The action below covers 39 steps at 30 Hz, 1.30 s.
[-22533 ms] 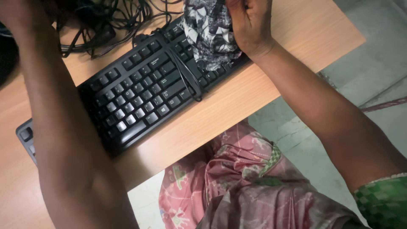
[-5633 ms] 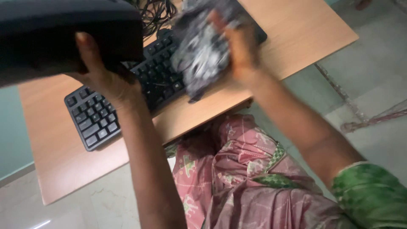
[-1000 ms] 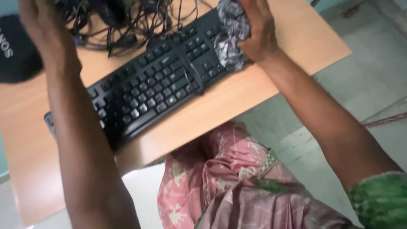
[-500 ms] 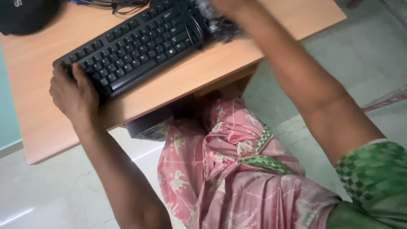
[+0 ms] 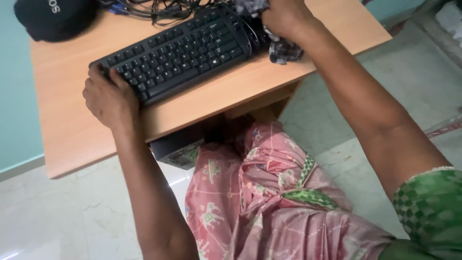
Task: The person wipes a black computer keyboard with a patterned cloth, moving across the keys and edges. They then lift the keyboard to wipe its underside and sides before placing it back on the desk.
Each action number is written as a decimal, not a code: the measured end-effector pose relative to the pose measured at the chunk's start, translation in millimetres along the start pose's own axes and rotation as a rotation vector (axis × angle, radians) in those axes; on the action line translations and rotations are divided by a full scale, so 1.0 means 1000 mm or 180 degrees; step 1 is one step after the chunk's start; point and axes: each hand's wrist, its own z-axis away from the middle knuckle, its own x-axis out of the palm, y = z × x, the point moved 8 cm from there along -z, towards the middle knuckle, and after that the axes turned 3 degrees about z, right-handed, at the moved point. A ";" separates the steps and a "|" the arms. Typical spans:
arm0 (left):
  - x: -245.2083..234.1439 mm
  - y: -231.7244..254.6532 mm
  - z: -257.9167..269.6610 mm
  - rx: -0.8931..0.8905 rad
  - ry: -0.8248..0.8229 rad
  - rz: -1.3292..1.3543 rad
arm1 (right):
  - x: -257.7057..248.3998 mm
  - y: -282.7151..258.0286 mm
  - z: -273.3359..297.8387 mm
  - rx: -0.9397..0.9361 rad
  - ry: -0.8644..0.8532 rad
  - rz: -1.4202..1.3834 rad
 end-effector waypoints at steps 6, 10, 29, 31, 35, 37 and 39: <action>-0.010 0.009 0.010 0.0077 0.0380 -0.0123 | 0.023 -0.119 -0.009 -0.1102 0.0225 -0.0055; -0.013 0.013 0.011 -0.0162 0.0232 -0.0114 | 0.071 -0.209 0.013 -0.1245 0.0042 0.0440; -0.019 0.017 0.009 -0.0262 0.0143 -0.0002 | 0.034 -0.127 0.024 -0.1541 0.1184 0.0293; -0.017 0.015 0.009 -0.0320 0.0094 -0.0031 | 0.024 -0.133 0.030 -0.1612 0.1277 0.0185; -0.021 0.018 0.005 -0.0093 0.0081 -0.0152 | 0.014 -0.134 0.031 -0.1519 0.1126 0.0094; -0.027 0.028 -0.009 0.0282 0.0192 -0.0535 | 0.011 -0.133 0.032 -0.1478 0.1134 0.0053; -0.026 0.043 -0.033 0.0782 0.0362 -0.0048 | 0.012 -0.133 0.033 -0.1471 0.1199 0.0017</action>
